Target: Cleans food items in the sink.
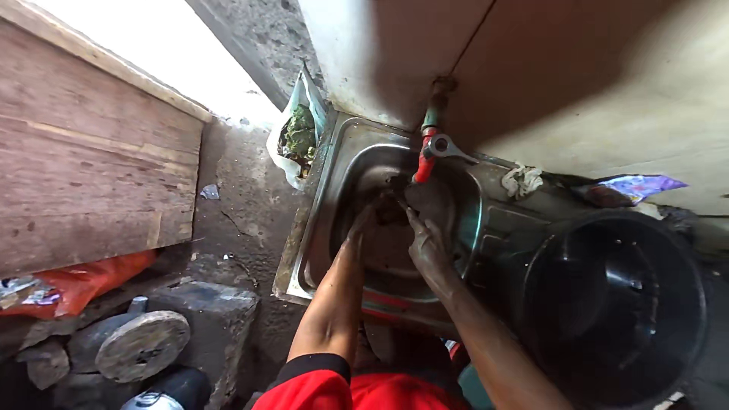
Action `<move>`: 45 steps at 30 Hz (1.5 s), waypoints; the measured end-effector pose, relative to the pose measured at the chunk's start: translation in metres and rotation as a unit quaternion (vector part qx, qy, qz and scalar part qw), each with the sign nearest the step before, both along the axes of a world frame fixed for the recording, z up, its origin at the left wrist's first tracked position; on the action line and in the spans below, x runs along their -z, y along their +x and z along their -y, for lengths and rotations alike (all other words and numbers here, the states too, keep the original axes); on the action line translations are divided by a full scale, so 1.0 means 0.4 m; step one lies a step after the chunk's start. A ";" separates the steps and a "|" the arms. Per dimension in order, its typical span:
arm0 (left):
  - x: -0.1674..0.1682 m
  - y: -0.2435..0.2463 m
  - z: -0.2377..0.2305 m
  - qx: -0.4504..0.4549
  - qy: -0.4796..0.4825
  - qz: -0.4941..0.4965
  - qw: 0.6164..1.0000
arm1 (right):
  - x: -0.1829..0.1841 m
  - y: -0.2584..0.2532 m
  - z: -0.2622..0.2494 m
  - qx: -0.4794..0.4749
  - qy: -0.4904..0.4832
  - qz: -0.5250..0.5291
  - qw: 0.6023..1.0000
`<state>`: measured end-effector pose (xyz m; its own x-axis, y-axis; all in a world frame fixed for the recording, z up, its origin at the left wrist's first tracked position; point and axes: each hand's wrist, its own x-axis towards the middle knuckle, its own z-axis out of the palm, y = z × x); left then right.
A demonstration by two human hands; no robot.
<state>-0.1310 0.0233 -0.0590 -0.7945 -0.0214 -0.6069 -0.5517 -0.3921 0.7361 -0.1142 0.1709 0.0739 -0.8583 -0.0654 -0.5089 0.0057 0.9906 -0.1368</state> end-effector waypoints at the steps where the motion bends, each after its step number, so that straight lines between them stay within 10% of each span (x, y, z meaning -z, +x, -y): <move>1: -0.001 0.006 0.001 0.005 -0.004 0.003 1.000 | -0.004 0.000 0.005 -0.013 0.012 0.004 1.000; 21: 0.109 -0.012 -0.005 -0.279 -0.012 -0.022 0.960 | 0.028 -0.087 0.123 -0.121 0.034 -0.024 0.992; 37: 0.070 -0.006 0.002 -0.292 -0.098 0.023 0.951 | 0.044 -0.083 0.275 -0.112 0.133 0.014 0.985; 42: -0.281 -0.017 0.034 -0.176 -0.108 0.117 0.971 | 0.042 -0.101 0.284 -0.066 0.113 0.038 0.991; 45: -0.333 0.027 0.030 -0.105 -0.200 0.077 0.971 | 0.028 -0.152 0.247 0.047 0.030 0.107 0.993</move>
